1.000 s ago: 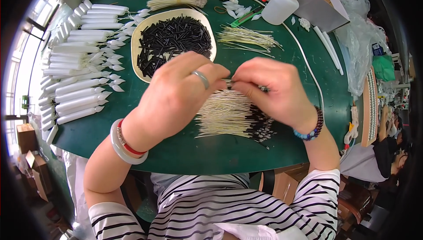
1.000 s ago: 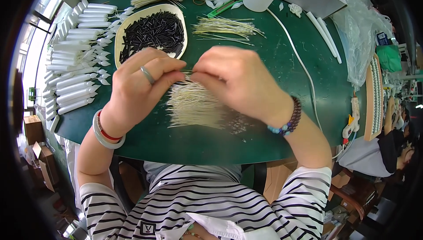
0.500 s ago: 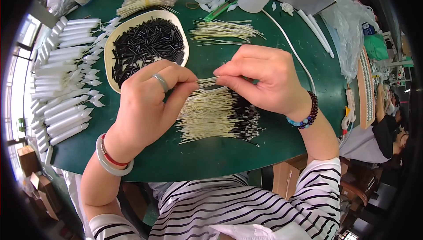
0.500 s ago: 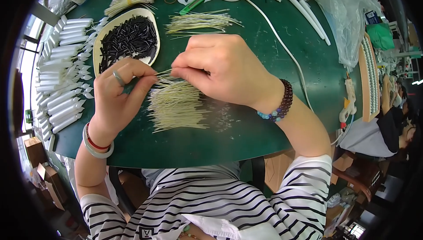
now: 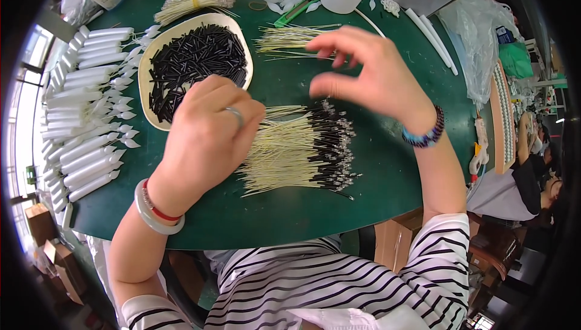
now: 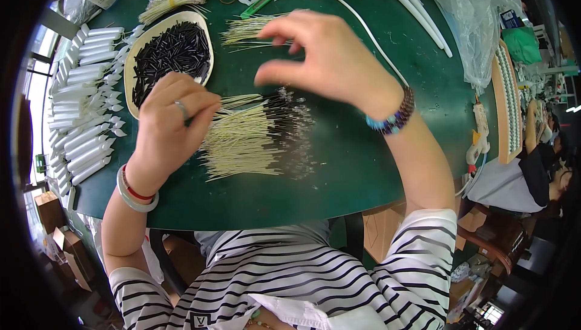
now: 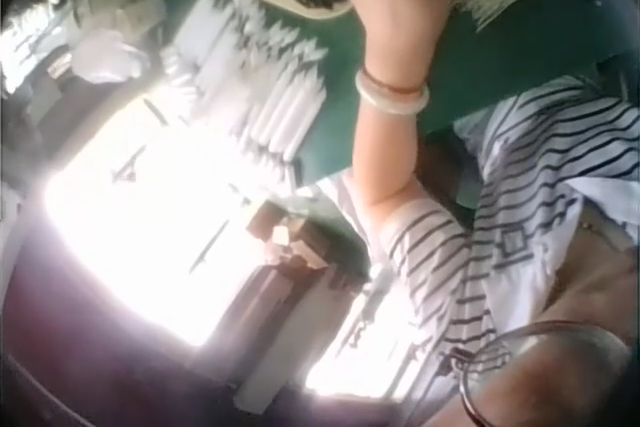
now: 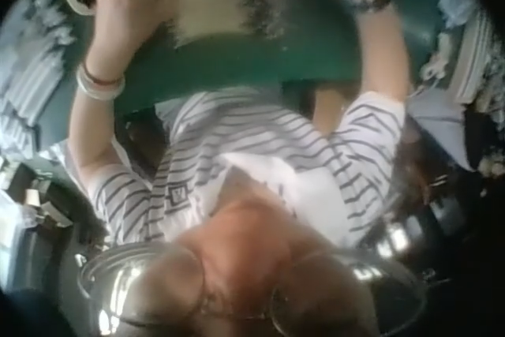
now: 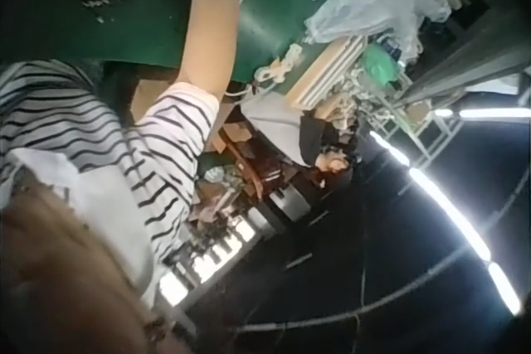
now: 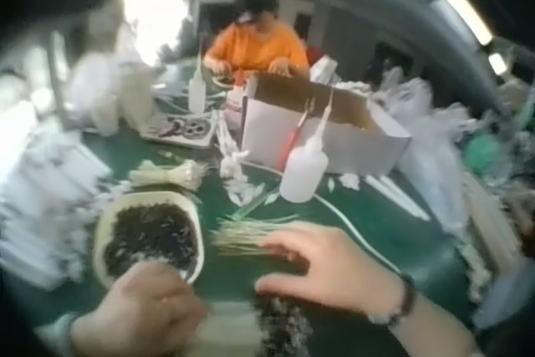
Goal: The person assembles electronic components by manually attaching small black sleeves to wire pieces at a workbench.
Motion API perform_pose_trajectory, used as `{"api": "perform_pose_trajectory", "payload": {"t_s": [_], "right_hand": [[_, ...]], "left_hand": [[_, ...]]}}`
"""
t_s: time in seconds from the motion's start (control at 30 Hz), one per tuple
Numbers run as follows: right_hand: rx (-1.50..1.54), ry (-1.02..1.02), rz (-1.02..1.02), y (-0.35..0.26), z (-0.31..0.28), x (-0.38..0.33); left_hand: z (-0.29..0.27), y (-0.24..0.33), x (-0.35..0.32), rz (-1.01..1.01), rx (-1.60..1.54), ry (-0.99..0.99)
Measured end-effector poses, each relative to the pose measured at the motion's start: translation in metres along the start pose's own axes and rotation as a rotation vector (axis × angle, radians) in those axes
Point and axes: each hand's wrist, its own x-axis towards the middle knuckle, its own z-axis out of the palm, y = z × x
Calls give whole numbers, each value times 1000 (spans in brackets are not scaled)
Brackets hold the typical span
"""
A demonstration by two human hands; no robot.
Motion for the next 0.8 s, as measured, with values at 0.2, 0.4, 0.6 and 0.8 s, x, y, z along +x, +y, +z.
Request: {"api": "perform_pose_trajectory", "payload": {"t_s": [0.2,0.4,0.6,0.8], "right_hand": [[-195,17,57,27,19,5],[-352,90,-84,15,27,4],[-513,269,-220,13,23,3],[-269,220,-137,12,27,-1]], "left_hand": [[-8,6,7,-6,10,-128],[-34,-35,1,-230,157,-102],[-24,-32,6,-281,143,-140],[-24,-37,3,-219,236,-135]]}}
